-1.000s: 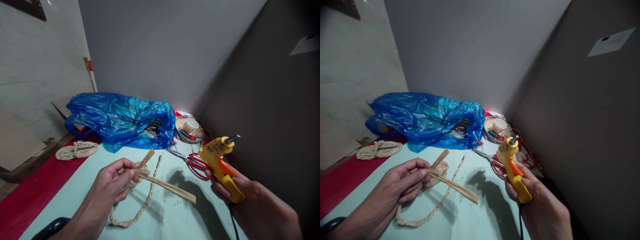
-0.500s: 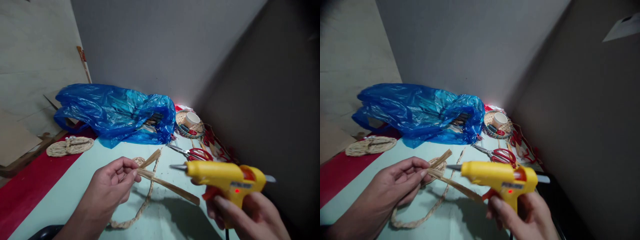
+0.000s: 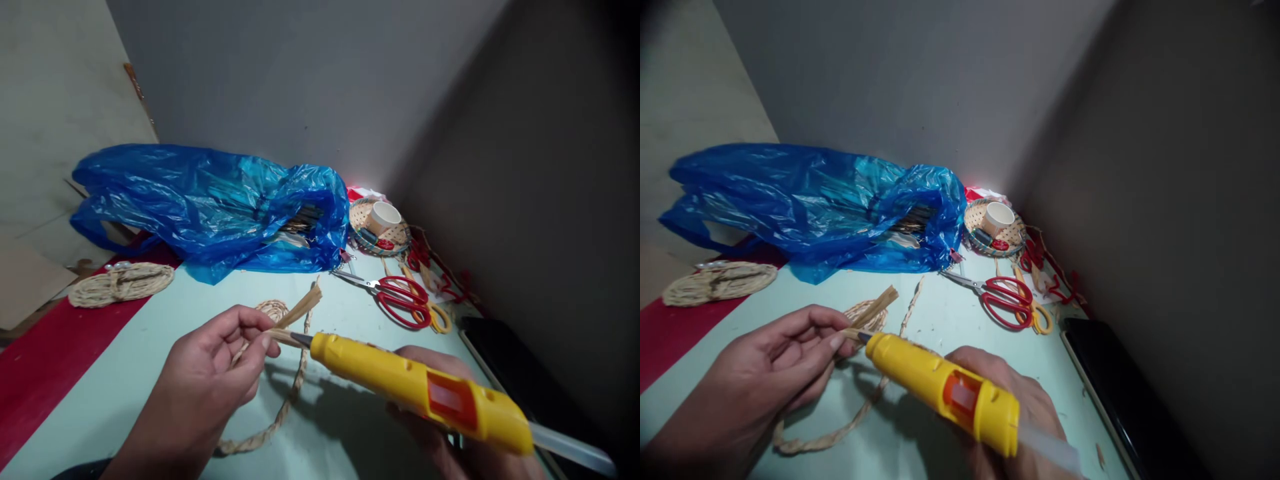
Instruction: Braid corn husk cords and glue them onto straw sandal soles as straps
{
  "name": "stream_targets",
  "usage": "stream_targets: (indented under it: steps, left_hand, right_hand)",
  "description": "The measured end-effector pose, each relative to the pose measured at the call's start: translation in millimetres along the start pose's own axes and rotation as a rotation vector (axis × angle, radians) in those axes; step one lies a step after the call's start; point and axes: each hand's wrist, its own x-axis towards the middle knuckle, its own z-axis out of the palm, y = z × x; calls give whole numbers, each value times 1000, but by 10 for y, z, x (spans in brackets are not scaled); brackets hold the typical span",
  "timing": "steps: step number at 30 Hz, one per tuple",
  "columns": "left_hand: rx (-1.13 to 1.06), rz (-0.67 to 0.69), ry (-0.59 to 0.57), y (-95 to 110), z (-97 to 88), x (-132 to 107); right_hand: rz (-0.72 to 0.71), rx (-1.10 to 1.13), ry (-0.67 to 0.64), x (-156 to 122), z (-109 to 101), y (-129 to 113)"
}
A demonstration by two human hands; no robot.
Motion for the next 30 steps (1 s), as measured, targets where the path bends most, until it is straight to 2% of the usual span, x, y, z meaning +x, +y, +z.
stream_targets:
  steps: [4,7,12,20,30]
  left_hand:
    - [35,47,62,-45,36,-29]
    - [57,40,54,-58,45,-44]
    - [74,23,34,-27,48,-78]
    - [71,8,8,23,62,-106]
    - [92,12,-27,13,49,-139]
  right_hand:
    - [10,46,-79,14,-72,75]
    - [0,65,-123,45,-62,77]
    - [4,57,-31,24,16,-28]
    - [-221,78,-56,13,30,13]
    - [-324,-28,-82,82,54,-26]
